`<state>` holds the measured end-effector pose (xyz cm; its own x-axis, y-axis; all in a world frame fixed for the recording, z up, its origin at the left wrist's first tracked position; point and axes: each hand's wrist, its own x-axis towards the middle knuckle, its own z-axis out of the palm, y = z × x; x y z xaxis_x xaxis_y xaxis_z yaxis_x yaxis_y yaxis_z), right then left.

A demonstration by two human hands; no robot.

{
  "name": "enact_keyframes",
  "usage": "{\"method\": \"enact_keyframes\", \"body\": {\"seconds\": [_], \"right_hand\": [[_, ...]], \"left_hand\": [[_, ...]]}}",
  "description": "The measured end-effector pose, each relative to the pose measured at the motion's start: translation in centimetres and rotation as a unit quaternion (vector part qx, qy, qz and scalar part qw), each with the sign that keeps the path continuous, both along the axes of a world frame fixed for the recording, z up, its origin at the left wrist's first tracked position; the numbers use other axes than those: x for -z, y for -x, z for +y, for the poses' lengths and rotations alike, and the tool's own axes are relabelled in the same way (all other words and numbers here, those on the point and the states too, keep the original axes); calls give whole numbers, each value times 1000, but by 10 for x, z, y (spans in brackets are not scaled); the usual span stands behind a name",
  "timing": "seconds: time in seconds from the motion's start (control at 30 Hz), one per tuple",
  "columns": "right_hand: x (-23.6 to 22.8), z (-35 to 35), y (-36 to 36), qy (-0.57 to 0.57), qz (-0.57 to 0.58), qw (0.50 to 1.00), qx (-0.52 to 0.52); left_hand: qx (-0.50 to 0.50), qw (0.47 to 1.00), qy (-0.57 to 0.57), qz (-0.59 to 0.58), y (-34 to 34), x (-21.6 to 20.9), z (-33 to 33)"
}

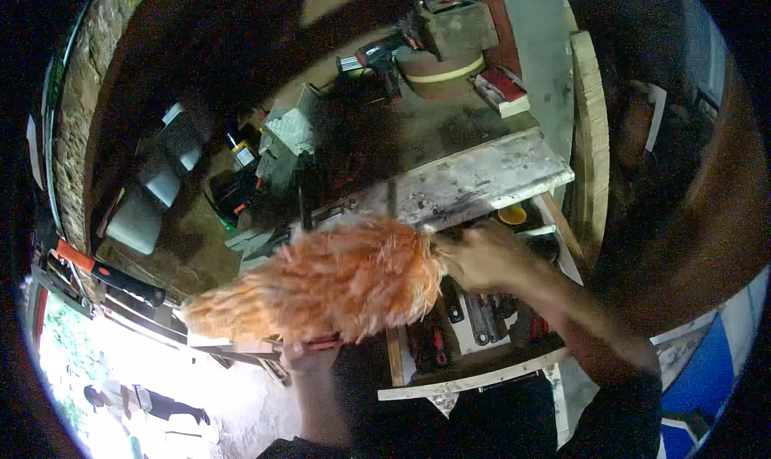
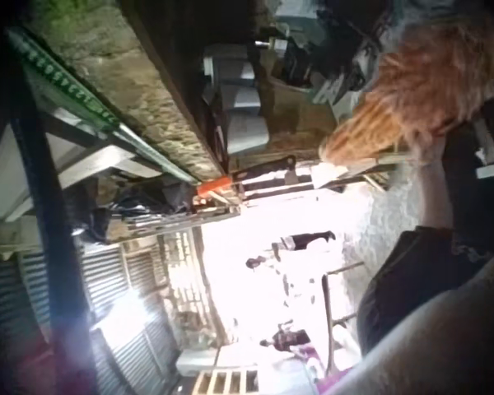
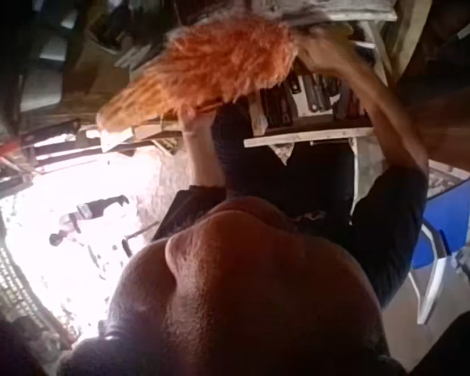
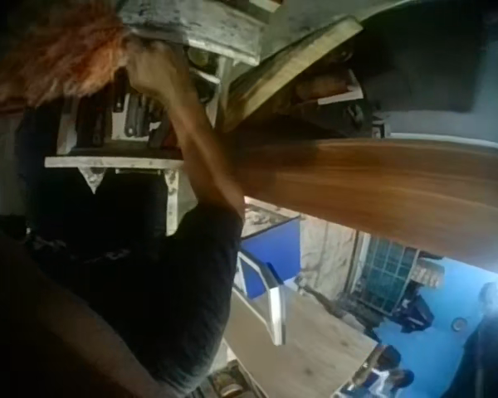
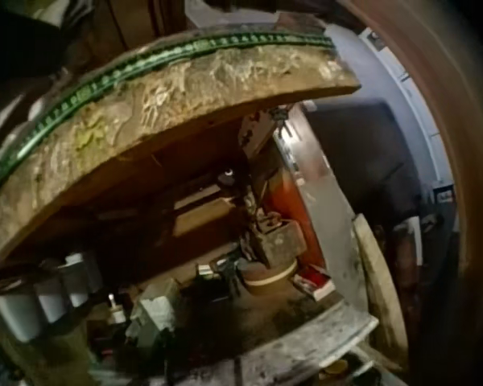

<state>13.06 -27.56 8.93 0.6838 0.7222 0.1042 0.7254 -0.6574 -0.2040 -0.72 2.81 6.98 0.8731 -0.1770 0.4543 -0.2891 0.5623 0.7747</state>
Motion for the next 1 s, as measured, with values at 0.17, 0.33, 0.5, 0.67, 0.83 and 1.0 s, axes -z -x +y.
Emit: {"method": "enact_keyframes", "body": {"seconds": [0.17,0.33,0.5,0.67,0.83,1.0], "right_hand": [[4,-2,-13,-282,-120,948,88],[-4,-24,-27,-409,-20,885,220],[-13,-15,-9,-431,-36,876,213],[-15,-1,5,-367,-120,922,39],[-8,-1,4,-371,-97,914,135],[-11,-8,-7,-399,-104,890,194]], "left_hand": [[149,985,89,18,-11,-20,-15],[217,959,161,81,-6,0,-5],[199,962,185,-24,-10,-24,-35],[113,991,57,53,1,-31,-34],[-68,949,-305,40,9,-49,-30],[-245,773,-583,-54,1,-61,-26]]}}
